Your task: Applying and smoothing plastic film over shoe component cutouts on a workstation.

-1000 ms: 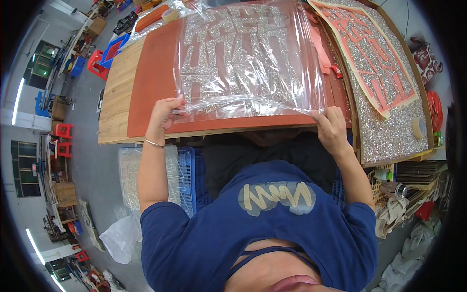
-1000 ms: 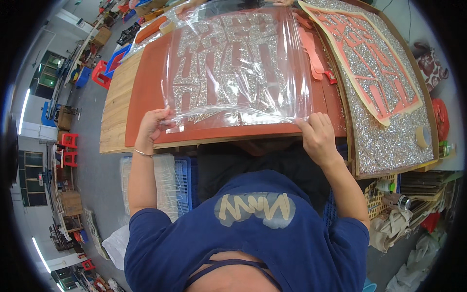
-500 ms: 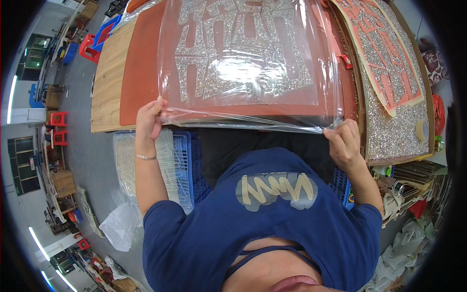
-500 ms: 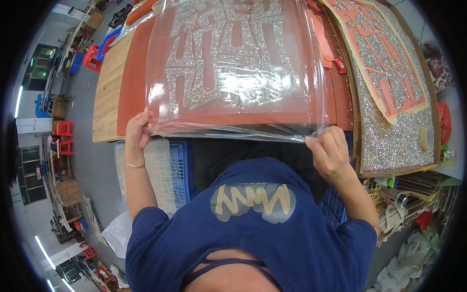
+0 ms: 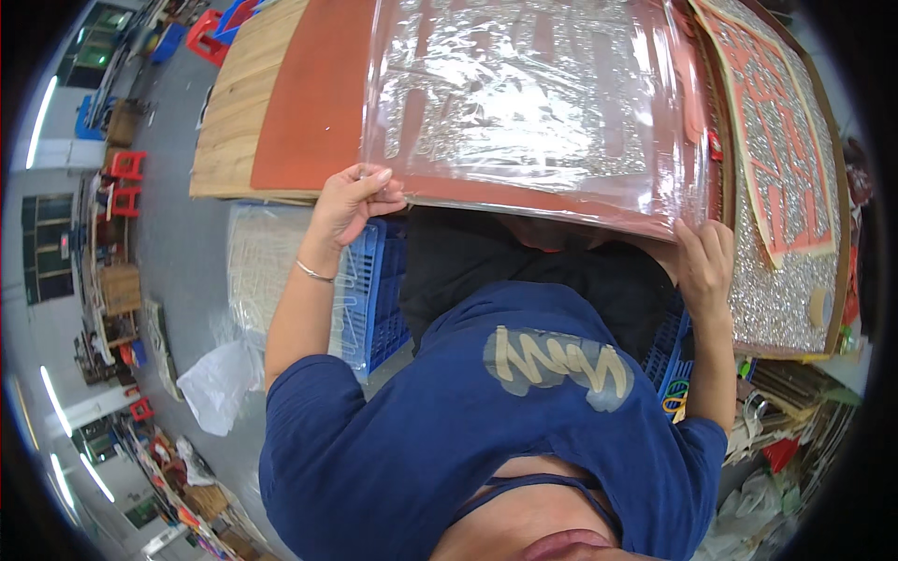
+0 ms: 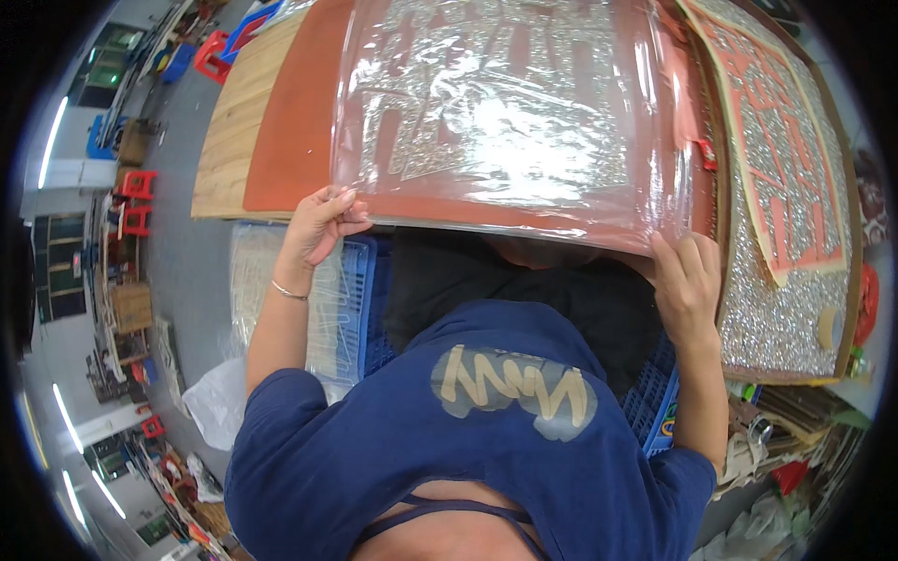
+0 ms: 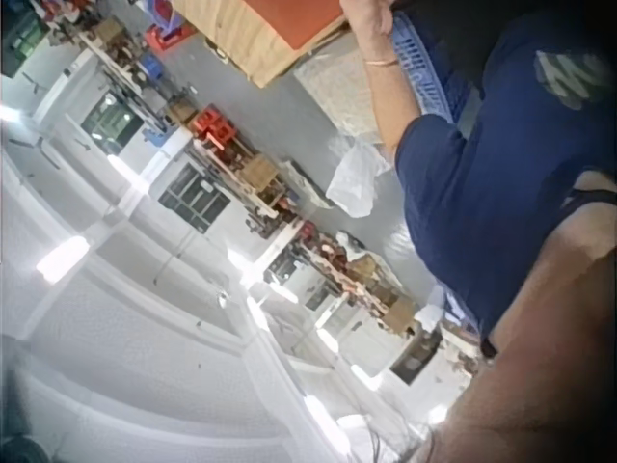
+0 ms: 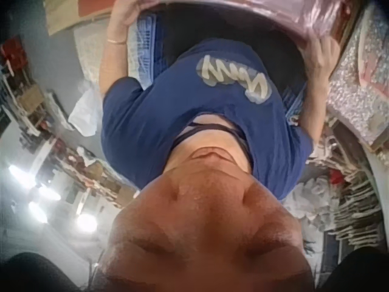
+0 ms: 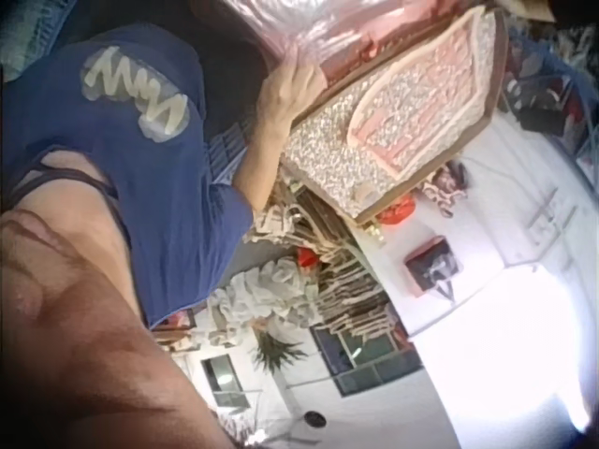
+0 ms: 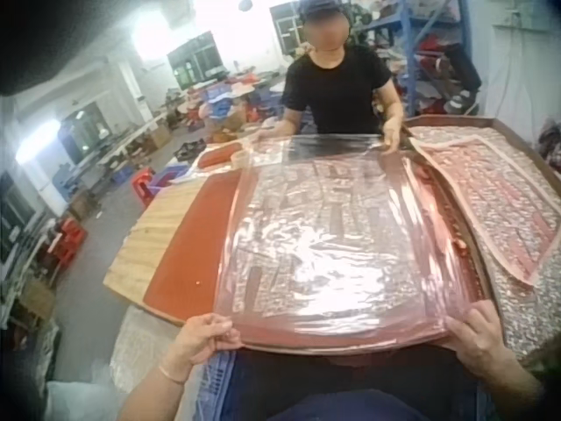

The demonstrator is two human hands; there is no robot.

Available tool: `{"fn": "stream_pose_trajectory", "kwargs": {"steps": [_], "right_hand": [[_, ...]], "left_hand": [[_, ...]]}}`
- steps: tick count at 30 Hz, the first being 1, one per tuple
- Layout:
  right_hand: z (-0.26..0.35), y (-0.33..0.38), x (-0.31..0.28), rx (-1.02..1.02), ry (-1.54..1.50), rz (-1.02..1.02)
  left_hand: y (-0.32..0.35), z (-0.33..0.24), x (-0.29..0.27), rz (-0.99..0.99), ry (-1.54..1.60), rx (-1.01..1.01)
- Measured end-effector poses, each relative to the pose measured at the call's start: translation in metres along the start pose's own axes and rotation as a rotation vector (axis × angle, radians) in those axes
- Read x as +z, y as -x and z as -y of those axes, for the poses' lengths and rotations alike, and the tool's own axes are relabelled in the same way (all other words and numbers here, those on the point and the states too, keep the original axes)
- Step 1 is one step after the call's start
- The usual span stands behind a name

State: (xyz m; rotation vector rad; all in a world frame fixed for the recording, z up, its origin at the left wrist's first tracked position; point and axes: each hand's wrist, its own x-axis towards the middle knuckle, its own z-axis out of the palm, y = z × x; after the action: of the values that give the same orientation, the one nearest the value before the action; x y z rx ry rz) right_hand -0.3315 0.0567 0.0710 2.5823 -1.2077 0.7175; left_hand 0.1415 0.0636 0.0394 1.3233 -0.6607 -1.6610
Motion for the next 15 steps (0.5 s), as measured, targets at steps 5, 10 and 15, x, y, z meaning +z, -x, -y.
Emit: {"fn": "stream_pose_trajectory", "kwargs": {"steps": [5, 10, 15], "right_hand": [[-0.001, 0.003, 0.005, -0.049, 0.003, -0.092], [-0.012, 0.015, 0.005, -0.071, -0.009, -0.009], [-0.021, 0.035, 0.0, -0.068, -0.033, -0.008]], "left_hand": [[0.011, 0.031, 0.012, -0.142, 0.187, 0.181], [0.023, 0.056, 0.025, -0.2, 0.302, 0.222], [0.045, 0.06, 0.021, -0.004, 0.162, 0.185]]}}
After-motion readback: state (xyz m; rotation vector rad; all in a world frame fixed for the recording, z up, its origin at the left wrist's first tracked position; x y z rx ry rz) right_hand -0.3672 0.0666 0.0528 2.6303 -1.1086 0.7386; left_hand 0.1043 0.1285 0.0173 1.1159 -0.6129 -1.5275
